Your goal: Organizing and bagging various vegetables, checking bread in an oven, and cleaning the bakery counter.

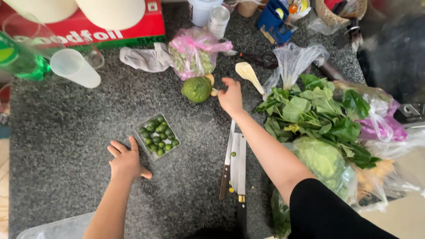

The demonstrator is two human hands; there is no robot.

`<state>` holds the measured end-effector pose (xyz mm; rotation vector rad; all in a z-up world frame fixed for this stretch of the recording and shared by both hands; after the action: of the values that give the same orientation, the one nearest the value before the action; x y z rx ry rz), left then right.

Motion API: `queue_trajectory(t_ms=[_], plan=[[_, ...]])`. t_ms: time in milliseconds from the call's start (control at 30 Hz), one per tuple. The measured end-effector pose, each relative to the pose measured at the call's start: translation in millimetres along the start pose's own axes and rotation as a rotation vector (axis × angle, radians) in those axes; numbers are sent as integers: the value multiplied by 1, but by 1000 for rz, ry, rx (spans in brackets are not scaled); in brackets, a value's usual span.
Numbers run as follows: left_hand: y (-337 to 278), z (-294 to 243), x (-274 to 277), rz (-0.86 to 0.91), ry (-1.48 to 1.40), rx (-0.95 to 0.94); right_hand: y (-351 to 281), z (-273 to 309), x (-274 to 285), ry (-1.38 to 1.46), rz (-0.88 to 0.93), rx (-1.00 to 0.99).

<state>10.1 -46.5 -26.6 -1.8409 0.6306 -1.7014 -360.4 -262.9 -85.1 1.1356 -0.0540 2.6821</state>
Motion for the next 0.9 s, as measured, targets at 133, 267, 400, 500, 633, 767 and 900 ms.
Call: queue_trajectory(t_ms=[133,267,400,500,633,767,900], plan=[[3,0,-2,14,13,9,21,79,27,173,15,-81],[0,-3,3,45,14,19,34,172,31,10,-133,290],[0,-2,2,70,30,23,62,186,-10,-239,65,69],[0,-2,3,67,31,23,86,158,-43,-158,37,-23],[2,0,-1,32,46,3,44,217,6,-36,-125,147],[2,-1,1,39,57,9,-16,265,21,164,-27,351],[2,-1,0,38,56,15,-67,296,-5,315,130,495]])
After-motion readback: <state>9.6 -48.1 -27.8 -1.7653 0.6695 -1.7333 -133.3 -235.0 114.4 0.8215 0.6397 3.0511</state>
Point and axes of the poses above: each hand's wrist, its own y-axis towards the middle knuckle, its own x-axis out of the back of the hand, z = x × y, the point moved 6 cm from there along y, towards the middle knuckle, and after that the axes turned 10 degrees about -x, right-handed, at the moved point
